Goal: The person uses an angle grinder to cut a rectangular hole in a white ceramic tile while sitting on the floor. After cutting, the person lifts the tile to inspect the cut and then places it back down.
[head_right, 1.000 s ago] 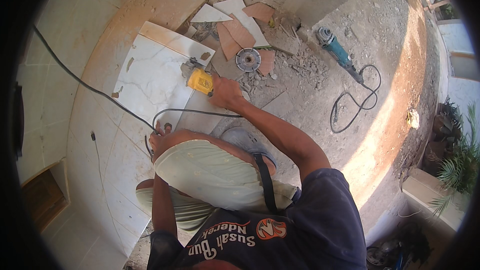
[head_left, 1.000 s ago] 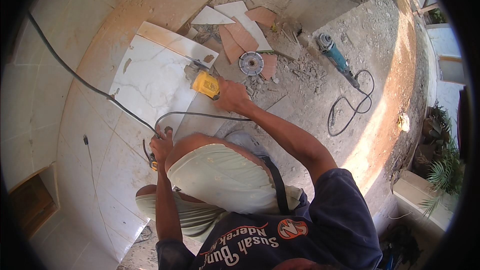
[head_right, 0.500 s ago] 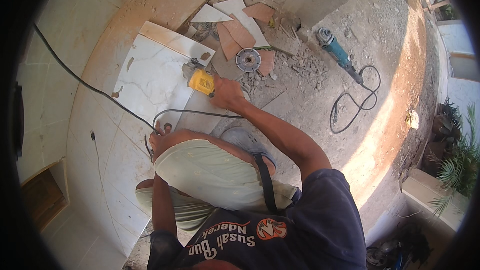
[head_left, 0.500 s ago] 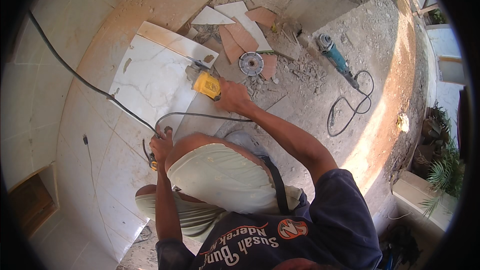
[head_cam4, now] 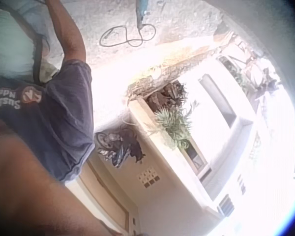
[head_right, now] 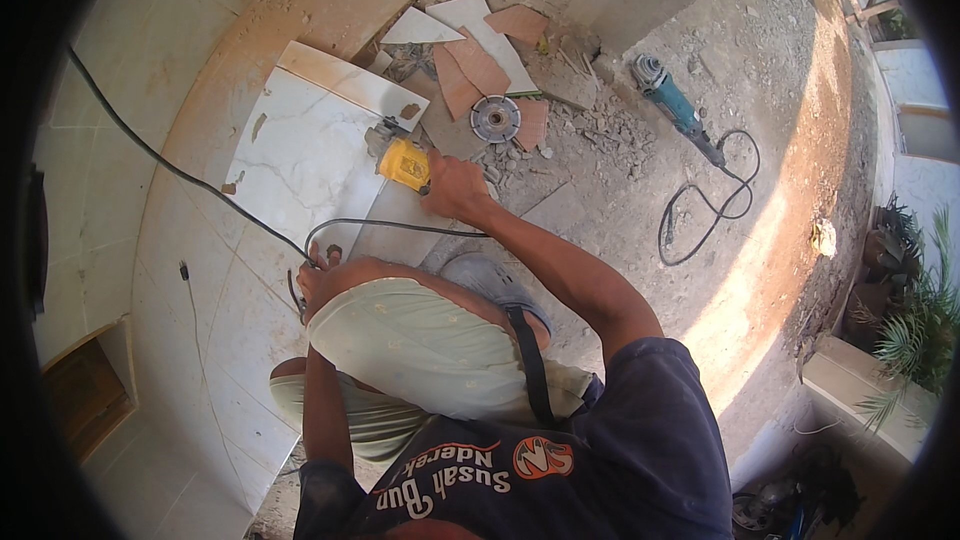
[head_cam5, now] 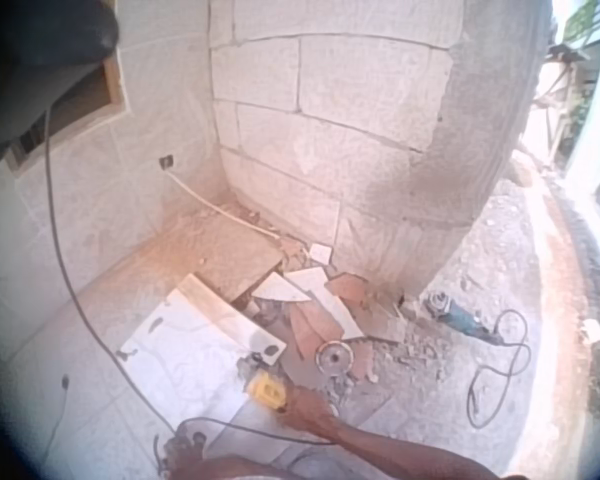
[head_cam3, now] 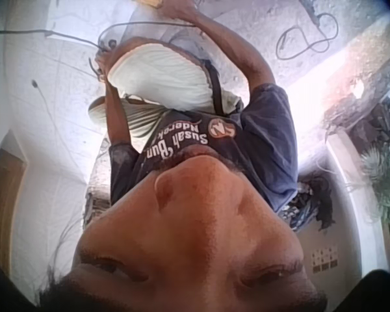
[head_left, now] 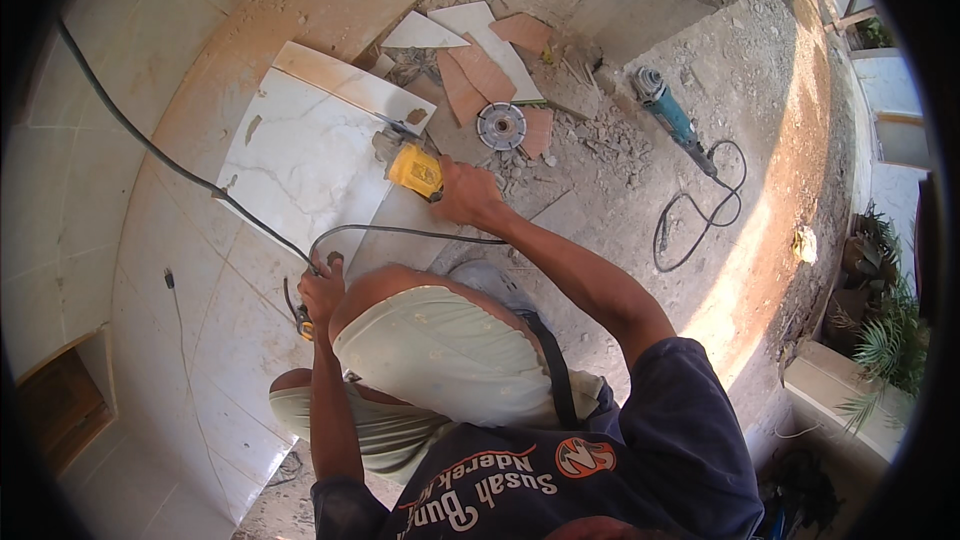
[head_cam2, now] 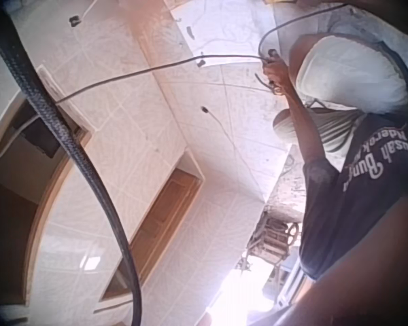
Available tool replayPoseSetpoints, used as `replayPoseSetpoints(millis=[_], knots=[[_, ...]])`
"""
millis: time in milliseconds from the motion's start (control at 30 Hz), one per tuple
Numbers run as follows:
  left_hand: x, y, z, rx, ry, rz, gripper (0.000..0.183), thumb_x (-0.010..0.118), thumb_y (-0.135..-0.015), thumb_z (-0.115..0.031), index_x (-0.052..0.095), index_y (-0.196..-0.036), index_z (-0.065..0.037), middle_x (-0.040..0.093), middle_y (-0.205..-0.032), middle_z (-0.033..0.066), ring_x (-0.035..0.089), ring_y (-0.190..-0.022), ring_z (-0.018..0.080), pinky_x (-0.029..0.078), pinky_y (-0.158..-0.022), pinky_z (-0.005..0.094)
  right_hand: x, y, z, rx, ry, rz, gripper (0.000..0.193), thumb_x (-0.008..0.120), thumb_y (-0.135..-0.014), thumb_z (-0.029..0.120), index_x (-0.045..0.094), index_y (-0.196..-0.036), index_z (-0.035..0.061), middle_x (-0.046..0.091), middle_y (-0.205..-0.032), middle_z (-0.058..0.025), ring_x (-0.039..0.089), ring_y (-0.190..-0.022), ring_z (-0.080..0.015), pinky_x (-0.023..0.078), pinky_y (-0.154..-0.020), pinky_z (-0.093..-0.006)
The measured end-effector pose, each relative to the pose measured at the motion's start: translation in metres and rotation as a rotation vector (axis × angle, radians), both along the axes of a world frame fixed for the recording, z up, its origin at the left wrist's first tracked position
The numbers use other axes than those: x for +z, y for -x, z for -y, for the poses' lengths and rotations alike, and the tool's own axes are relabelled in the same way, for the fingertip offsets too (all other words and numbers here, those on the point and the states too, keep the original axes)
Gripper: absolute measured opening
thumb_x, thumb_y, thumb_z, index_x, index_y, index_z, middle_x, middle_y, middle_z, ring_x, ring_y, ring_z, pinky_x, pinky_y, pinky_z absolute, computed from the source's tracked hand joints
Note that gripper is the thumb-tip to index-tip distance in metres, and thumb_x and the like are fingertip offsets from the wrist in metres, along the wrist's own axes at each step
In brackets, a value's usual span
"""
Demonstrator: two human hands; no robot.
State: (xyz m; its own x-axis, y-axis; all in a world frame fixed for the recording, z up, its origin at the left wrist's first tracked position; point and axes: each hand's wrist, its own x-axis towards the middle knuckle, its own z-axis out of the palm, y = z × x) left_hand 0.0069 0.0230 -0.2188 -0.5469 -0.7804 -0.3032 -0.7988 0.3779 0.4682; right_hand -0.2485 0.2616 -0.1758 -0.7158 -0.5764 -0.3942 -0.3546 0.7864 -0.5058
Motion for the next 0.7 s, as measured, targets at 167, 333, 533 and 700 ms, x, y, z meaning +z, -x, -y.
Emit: replayPoseSetpoints(millis=[167,333,533,700], knots=[[0.003,0.001,-0.001,-0.001,-0.008,-0.002,0.052,0.083,-0.089,-0.022,0.071,-0.132,0.003,0.069,-0.077,0.0169,0.069,-0.070,0.0325,0.054,-0.071,0.0467,-0.001,0.000,0.000,0.004,0.000,0.001,0.069,0.083,-0.071,0.035,0.058,-0.123,-0.0018,0.075,-0.105,-0.0288,0.075,-0.099,-0.0460,0.060,-0.089,-0.0532],[-0.004,-0.003,0.003,-0.026,0.041,-0.018,0.052,0.082,-0.089,-0.023,0.071,-0.133,0.003,0.068,-0.075,0.0156,0.067,-0.067,0.0300,0.054,-0.069,0.0452,-0.005,-0.001,0.000,-0.003,0.006,-0.016,0.070,0.084,-0.070,0.035,0.058,-0.123,-0.0016,0.076,-0.105,-0.0284,0.075,-0.099,-0.0461,0.060,-0.089,-0.0529],[-0.001,0.000,0.000,0.007,-0.009,-0.030,0.049,0.083,-0.089,-0.021,0.072,-0.131,0.002,0.067,-0.073,0.0143,0.066,-0.065,0.0296,0.053,-0.068,0.0454,-0.005,-0.002,-0.004,-0.010,0.014,-0.023,0.069,0.084,-0.070,0.037,0.059,-0.122,-0.0015,0.076,-0.105,-0.0279,0.075,-0.099,-0.0462,0.059,-0.089,-0.0530],[-0.010,-0.004,0.004,-0.002,0.007,-0.040,0.046,0.084,-0.088,-0.021,0.073,-0.128,0.000,0.067,-0.073,0.0149,0.066,-0.065,0.0309,0.052,-0.067,0.0469,-0.004,-0.002,-0.006,-0.010,0.005,0.001,0.069,0.085,-0.071,0.038,0.060,-0.121,-0.0010,0.076,-0.103,-0.0271,0.075,-0.100,-0.0456,0.059,-0.089,-0.0529]])
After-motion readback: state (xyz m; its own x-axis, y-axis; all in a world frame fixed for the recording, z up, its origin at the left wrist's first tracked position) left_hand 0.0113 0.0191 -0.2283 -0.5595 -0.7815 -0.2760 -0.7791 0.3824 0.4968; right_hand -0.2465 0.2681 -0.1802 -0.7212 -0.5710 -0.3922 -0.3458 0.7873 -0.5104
